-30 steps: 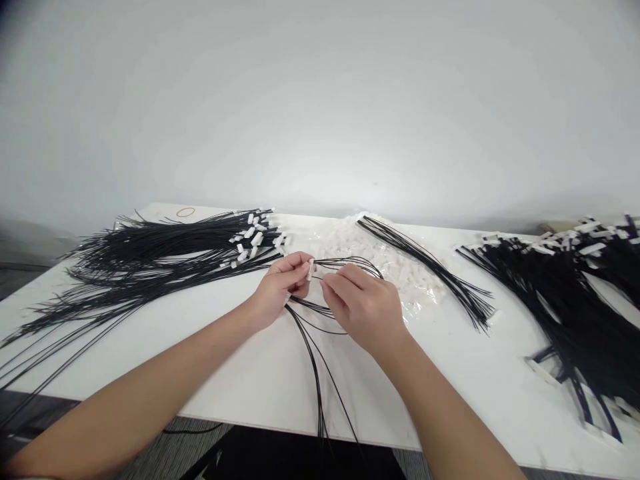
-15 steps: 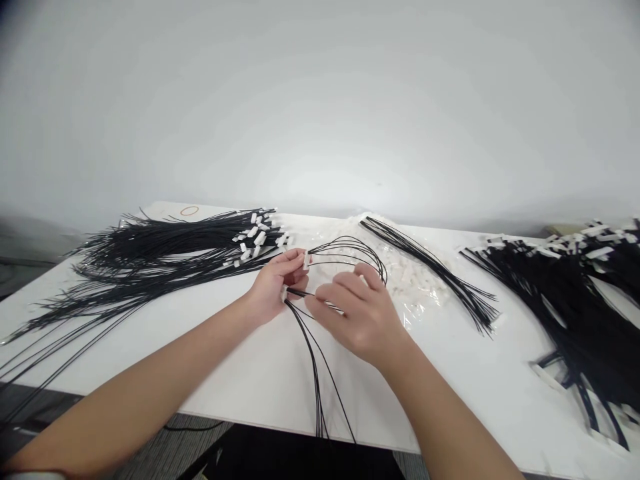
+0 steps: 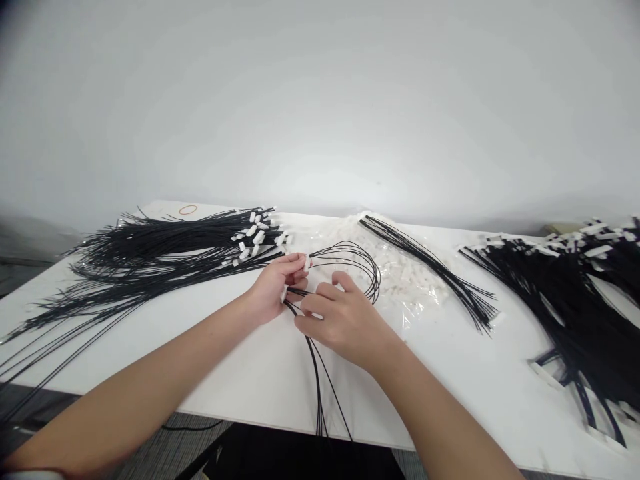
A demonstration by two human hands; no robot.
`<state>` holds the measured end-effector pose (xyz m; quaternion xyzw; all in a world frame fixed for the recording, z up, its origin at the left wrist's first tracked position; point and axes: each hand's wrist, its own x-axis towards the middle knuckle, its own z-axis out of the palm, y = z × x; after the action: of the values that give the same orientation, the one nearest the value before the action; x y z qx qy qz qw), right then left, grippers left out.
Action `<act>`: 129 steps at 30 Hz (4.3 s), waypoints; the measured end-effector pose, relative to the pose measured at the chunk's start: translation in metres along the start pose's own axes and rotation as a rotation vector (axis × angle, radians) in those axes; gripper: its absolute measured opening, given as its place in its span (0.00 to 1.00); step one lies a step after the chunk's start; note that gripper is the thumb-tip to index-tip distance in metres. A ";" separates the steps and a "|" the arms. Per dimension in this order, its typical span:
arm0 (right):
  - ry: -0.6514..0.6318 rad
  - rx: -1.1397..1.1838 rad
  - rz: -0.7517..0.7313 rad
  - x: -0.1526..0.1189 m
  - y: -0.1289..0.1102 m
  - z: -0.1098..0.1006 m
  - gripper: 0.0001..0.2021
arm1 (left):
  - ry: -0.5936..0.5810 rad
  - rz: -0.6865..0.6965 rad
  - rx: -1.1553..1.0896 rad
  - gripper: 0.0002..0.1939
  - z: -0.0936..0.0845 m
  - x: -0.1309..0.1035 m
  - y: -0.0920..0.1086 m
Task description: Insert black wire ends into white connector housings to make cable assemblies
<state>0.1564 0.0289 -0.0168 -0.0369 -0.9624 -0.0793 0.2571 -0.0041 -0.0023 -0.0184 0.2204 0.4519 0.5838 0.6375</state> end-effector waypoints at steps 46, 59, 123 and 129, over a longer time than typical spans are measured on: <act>1.108 1.105 1.169 -0.006 0.043 -0.034 0.07 | 0.063 0.056 0.164 0.12 -0.001 0.000 0.002; 0.661 1.325 1.248 -0.001 0.034 -0.038 0.09 | 0.018 0.064 0.188 0.11 -0.003 0.001 0.001; 0.252 -0.132 0.373 -0.004 0.011 -0.002 0.05 | -0.110 0.157 0.198 0.10 0.003 -0.004 -0.006; 0.235 -0.103 0.381 -0.007 0.009 0.002 0.06 | -0.080 0.130 0.189 0.09 0.003 -0.003 -0.007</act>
<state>0.1619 0.0377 -0.0209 -0.2214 -0.8963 -0.0820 0.3754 0.0029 -0.0060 -0.0217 0.3315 0.4639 0.5696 0.5920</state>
